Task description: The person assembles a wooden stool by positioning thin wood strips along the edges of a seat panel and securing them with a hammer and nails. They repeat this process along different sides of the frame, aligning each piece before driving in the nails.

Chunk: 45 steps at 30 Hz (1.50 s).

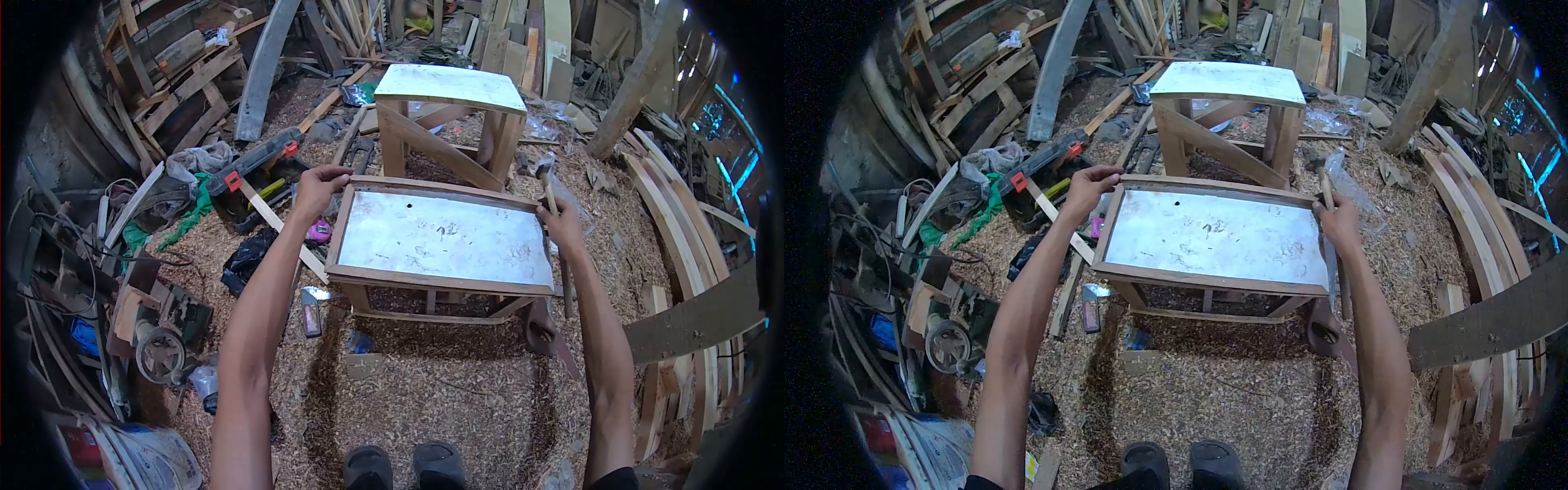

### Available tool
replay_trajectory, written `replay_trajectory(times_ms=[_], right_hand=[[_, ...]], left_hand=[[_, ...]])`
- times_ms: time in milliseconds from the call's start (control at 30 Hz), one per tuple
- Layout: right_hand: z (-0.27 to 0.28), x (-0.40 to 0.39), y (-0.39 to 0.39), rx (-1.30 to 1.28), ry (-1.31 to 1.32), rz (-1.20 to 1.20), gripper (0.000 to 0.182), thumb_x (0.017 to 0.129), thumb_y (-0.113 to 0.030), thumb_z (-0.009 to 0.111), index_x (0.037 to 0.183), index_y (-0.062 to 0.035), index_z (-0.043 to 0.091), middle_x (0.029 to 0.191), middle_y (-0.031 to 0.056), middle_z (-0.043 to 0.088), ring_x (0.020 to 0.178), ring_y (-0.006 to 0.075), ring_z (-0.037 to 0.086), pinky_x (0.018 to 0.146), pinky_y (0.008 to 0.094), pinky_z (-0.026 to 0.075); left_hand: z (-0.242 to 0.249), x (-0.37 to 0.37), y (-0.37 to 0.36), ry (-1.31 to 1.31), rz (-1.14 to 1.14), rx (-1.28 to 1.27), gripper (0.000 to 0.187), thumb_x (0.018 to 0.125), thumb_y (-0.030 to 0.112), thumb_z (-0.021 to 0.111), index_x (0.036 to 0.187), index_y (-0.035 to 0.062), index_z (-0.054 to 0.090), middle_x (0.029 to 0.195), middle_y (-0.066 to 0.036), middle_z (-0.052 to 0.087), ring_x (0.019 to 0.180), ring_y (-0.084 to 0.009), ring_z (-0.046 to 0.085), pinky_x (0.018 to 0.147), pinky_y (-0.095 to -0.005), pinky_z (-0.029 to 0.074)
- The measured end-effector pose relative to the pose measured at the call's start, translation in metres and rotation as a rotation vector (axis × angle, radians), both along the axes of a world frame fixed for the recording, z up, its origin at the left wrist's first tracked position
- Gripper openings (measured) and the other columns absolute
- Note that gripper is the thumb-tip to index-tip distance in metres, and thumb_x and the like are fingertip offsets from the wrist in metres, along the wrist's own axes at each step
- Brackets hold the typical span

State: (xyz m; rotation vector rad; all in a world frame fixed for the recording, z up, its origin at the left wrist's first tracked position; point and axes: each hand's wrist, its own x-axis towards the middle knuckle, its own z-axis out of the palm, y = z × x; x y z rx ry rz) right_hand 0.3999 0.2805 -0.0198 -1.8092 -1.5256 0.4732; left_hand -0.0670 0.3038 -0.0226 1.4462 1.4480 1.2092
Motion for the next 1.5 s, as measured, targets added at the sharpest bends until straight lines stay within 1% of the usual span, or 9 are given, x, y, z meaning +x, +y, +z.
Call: replay_trajectory(times_ms=[167, 200, 500, 533, 633, 667, 933, 1200, 1500], right_hand=[[0.000, -0.001, -0.002, -0.009, 0.066, 0.022, 0.028, 0.083, -0.018, 0.069, 0.103, 0.0012, 0.067, 0.087, 0.0136, 0.070, 0.080, 0.0201, 0.064, 0.075, 0.0348, 0.048], [-0.004, 0.000, -0.001, 0.058, 0.046, 0.073, 0.027, 0.085, -0.018, 0.068, 0.106, -0.0017, 0.066, 0.079, 0.0042, 0.065, 0.065, 0.0116, 0.058, 0.056, 0.0288, 0.048], [0.002, 0.001, -0.008, 0.044, -0.100, 0.052, 0.028, 0.083, -0.017, 0.068, 0.106, 0.0003, 0.066, 0.083, 0.0075, 0.068, 0.073, 0.0164, 0.062, 0.070, 0.0332, 0.049], [0.003, 0.003, -0.006, 0.001, -0.085, 0.042, 0.031, 0.082, -0.020, 0.070, 0.106, 0.0002, 0.067, 0.092, 0.0187, 0.070, 0.084, 0.0296, 0.067, 0.079, 0.0387, 0.049], [0.002, 0.002, -0.005, 0.013, -0.037, 0.033, 0.032, 0.082, -0.020, 0.070, 0.108, -0.0007, 0.066, 0.092, 0.0178, 0.070, 0.084, 0.0282, 0.067, 0.078, 0.0382, 0.050], [0.003, 0.003, -0.006, 0.012, -0.037, 0.035, 0.032, 0.082, -0.020, 0.070, 0.108, -0.0007, 0.066, 0.092, 0.0178, 0.070, 0.084, 0.0282, 0.067, 0.078, 0.0382, 0.050], [0.002, 0.004, -0.002, -0.042, 0.027, 0.035, 0.034, 0.083, -0.021, 0.069, 0.110, -0.0014, 0.066, 0.091, 0.0142, 0.070, 0.082, 0.0229, 0.066, 0.075, 0.0355, 0.049], [0.004, 0.009, -0.003, 0.003, 0.061, 0.060, 0.032, 0.082, -0.020, 0.069, 0.106, 0.0021, 0.066, 0.086, 0.0121, 0.069, 0.078, 0.0191, 0.064, 0.073, 0.0343, 0.049], [0.006, 0.008, -0.002, -0.047, 0.101, 0.030, 0.027, 0.083, -0.018, 0.067, 0.100, 0.0034, 0.066, 0.080, 0.0102, 0.067, 0.071, 0.0174, 0.061, 0.067, 0.0336, 0.048]], left_hand=[[-0.004, -0.004, 0.001, -0.077, 0.015, -0.003, 0.019, 0.085, 0.006, 0.069, 0.104, 0.0004, 0.070, 0.095, -0.009, 0.070, 0.084, -0.0141, 0.065, 0.076, -0.0266, 0.054], [-0.005, -0.006, 0.002, -0.099, 0.011, -0.045, 0.020, 0.085, 0.006, 0.069, 0.104, 0.0005, 0.070, 0.094, -0.009, 0.070, 0.084, -0.0144, 0.065, 0.076, -0.0268, 0.054], [0.011, -0.005, -0.004, -0.159, -0.042, -0.197, 0.026, 0.087, 0.015, 0.069, 0.107, -0.0014, 0.068, 0.097, -0.010, 0.068, 0.087, -0.0154, 0.065, 0.081, -0.0273, 0.053], [0.008, -0.005, -0.002, -0.072, -0.062, -0.140, 0.028, 0.085, 0.017, 0.071, 0.106, -0.0015, 0.068, 0.096, -0.010, 0.069, 0.086, -0.0153, 0.065, 0.079, -0.0275, 0.053], [0.009, -0.004, -0.001, 0.038, -0.037, -0.135, 0.028, 0.084, 0.017, 0.073, 0.104, -0.0016, 0.069, 0.096, -0.009, 0.069, 0.086, -0.0155, 0.065, 0.078, -0.0282, 0.053], [0.007, -0.002, -0.002, -0.017, -0.018, -0.106, 0.024, 0.082, 0.015, 0.073, 0.098, -0.0036, 0.070, 0.088, -0.009, 0.070, 0.078, -0.0144, 0.065, 0.073, -0.0263, 0.053], [0.007, -0.002, -0.001, -0.248, 0.004, -0.186, 0.020, 0.083, 0.008, 0.071, 0.099, -0.0041, 0.070, 0.092, -0.011, 0.069, 0.083, -0.0175, 0.066, 0.075, -0.0292, 0.055], [0.015, -0.001, 0.001, -0.017, -0.026, -0.219, 0.020, 0.086, 0.009, 0.068, 0.103, -0.0027, 0.068, 0.097, -0.010, 0.068, 0.089, -0.0157, 0.065, 0.080, -0.0281, 0.053], [0.007, -0.007, 0.001, -0.003, -0.104, -0.176, 0.021, 0.092, 0.012, 0.061, 0.106, -0.0014, 0.069, 0.098, -0.010, 0.068, 0.089, -0.0156, 0.064, 0.082, -0.0282, 0.050]])
